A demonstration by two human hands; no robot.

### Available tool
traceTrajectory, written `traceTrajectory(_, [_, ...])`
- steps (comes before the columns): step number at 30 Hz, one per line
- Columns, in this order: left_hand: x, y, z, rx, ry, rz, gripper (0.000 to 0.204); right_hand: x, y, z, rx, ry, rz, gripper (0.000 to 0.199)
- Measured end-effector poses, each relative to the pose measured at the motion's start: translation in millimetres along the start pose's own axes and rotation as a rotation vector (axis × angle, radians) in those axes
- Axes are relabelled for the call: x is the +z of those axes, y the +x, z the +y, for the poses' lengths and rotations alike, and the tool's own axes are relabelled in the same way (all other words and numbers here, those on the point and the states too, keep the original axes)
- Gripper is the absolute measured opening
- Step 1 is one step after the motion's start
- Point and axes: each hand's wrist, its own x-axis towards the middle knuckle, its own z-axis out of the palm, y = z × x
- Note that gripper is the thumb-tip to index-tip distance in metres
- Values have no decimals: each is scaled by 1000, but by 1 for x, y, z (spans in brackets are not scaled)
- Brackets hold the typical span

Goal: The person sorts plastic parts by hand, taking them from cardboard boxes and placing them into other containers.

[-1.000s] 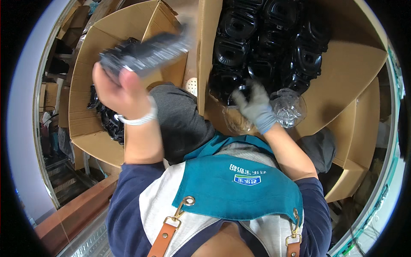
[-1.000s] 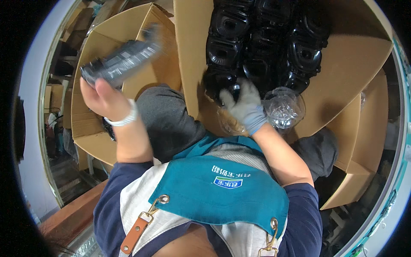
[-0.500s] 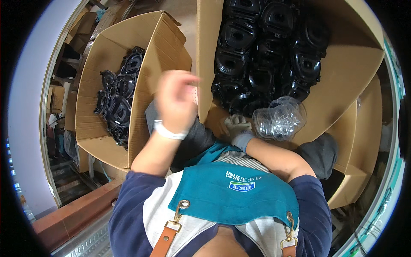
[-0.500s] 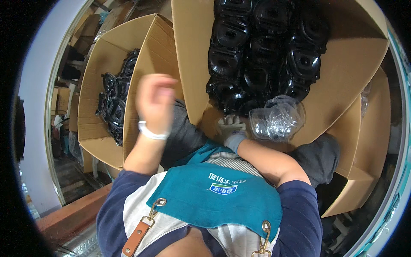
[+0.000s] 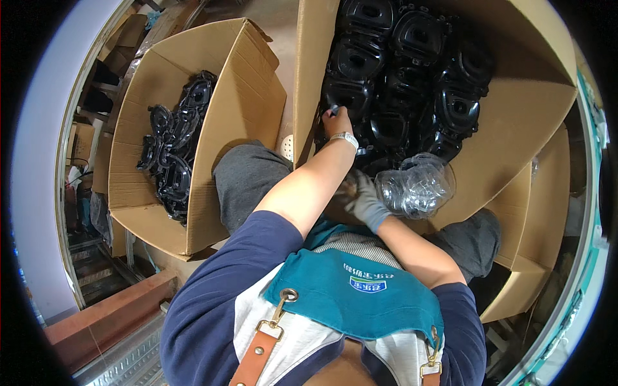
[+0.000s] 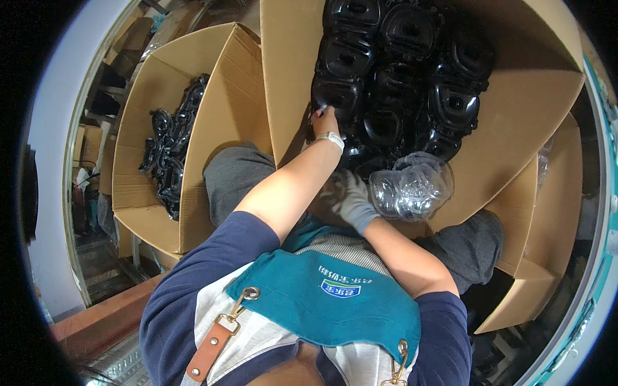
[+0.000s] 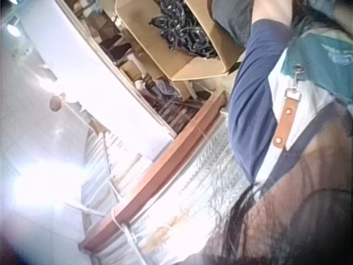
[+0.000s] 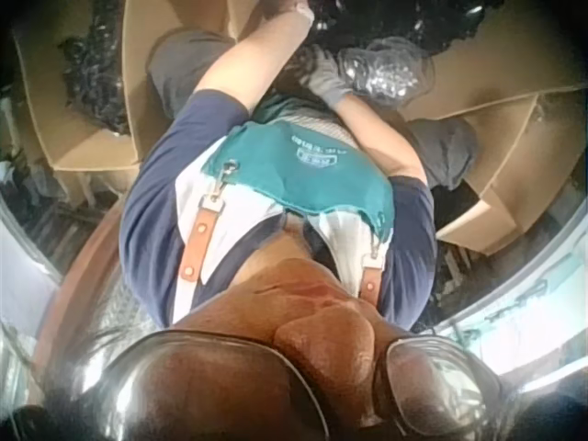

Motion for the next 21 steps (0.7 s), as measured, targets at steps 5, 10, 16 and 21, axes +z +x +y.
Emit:
traceTrajectory(5, [9,26,3,-94,4,-103,72,-79,-14,28,228,1309,52,58])
traceTrajectory(10, [1,45,-8,-43,-105,-120,68,-144,-51,-6,-106,1853,265,58])
traceTrajectory(16, [-3,-32,33,85,-141,-569,46,-146,-51,-2,-252,1446,615,62])
traceTrajectory(21, [-28,-84,59,389,29,-715,50,-132,-35,-39,-268,1026,892,72])
